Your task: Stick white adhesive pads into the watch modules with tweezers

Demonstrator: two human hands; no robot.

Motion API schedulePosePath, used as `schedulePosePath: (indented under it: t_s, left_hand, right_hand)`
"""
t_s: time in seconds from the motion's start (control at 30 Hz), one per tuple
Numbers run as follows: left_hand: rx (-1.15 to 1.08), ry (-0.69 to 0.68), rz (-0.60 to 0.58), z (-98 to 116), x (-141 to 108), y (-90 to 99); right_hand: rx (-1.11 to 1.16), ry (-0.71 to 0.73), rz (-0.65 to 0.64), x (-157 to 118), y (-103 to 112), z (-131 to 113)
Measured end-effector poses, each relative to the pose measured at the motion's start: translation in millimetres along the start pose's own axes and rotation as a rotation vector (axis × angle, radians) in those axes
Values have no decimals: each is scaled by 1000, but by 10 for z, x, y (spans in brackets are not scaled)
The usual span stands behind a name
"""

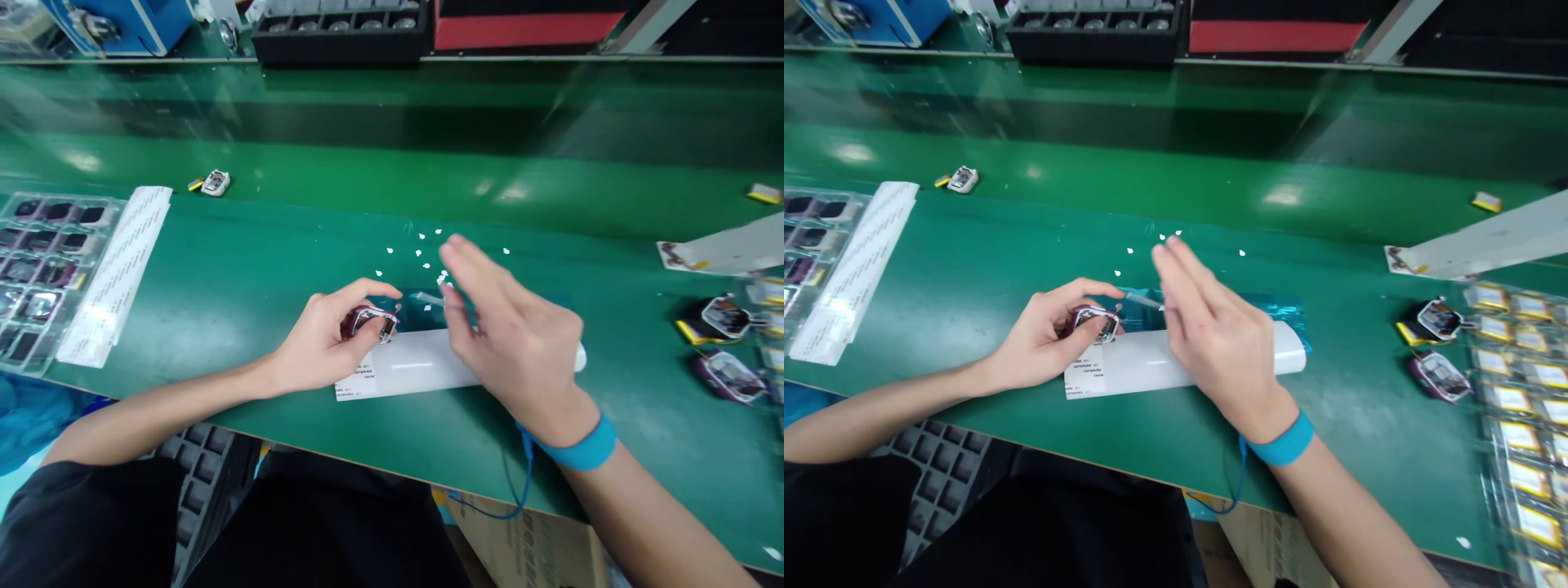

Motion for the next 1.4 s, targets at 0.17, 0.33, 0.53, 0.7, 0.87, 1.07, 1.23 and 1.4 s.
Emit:
schedulePosePath:
  t_s: [0.17, 0.33, 0.53, 0.7, 0.87, 1.07, 1.23, 1.4]
  left_hand:
    - [-150, 5, -69, 7, 5, -64]
    - [-251, 49, -103, -12, 5, -93]
    - [-329, 79, -140, -38, -24, -163]
    - [-303, 75, -40, -51, -66, -129]
    - [-164, -47, 72, 45, -92, -44]
    - [84, -282, 143, 331, -189, 22]
    - [134, -297, 119, 349, -205, 13]
    - [100, -351, 68, 401, -186, -9]
  right_hand:
    - [79, 260, -80, -119, -41, -308]
    - [72, 281, -63, -137, -11, -325]
    - [112, 284, -56, -122, -14, -398]
    - [7, 347, -66, -139, -4, -505]
    - [-33, 356, -59, -164, -6, -547]
    - [452, 110, 20, -62, 58, -364]
    - [770, -206, -116, -16, -168, -140]
    - [925, -355, -208, -24, -280, -80]
Point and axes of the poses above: each hand's wrist, its own x-axis towards the middle knuckle, its own y-axis out of the back of the hand, z = x × y, the point moved 10 cm from there along x, towards the middle knuckle, and after that the axes turned 5 degrees about x, right-handed, at the moved point
